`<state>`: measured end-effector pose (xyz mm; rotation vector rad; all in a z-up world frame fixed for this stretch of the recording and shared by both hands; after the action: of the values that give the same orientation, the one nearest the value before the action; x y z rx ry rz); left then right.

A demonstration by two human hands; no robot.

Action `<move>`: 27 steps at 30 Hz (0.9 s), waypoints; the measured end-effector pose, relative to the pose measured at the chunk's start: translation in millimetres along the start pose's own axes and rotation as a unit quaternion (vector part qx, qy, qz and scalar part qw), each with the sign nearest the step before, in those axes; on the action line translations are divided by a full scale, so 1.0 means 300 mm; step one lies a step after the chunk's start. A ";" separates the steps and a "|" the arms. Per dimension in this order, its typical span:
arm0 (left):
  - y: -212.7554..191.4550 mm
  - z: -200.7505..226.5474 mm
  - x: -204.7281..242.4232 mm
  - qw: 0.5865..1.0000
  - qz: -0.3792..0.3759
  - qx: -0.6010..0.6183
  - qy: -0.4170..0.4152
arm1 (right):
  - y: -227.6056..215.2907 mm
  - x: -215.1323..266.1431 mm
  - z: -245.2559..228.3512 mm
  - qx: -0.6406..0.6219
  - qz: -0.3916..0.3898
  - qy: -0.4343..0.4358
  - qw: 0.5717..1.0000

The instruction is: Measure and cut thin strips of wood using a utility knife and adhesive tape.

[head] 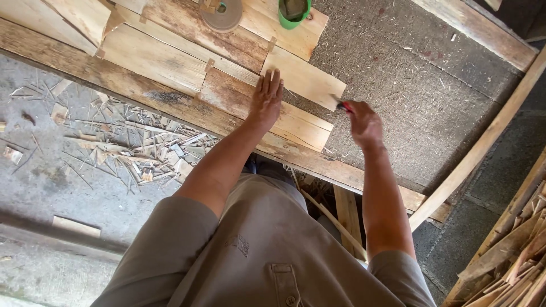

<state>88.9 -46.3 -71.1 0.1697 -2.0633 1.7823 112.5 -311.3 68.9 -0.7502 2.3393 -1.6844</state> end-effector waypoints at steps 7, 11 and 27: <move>-0.164 -0.004 0.059 0.995 -0.065 0.060 0.044 | 0.120 -0.164 -0.161 0.106 -0.124 -0.044 0.986; -0.174 -0.003 0.074 0.986 -0.077 0.134 0.053 | 0.184 -0.187 -0.157 0.155 -0.117 -0.077 0.978; -0.205 -0.014 0.094 0.977 -0.106 0.179 0.041 | 0.191 -0.176 -0.130 0.172 -0.144 -0.084 0.971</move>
<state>85.9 -48.4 -3.4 0.3957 -1.5870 1.9729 124.7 -239.2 21.5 -1.1484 1.8263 -1.9806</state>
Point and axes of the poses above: each hand's wrist, its own x-axis away from the middle knuckle, its own y-axis out of the palm, z = x × y, the point moved 7 cm from there along -x, towards the middle knuckle, and after that the axes turned 7 degrees about -z, right-handed, at the moved point
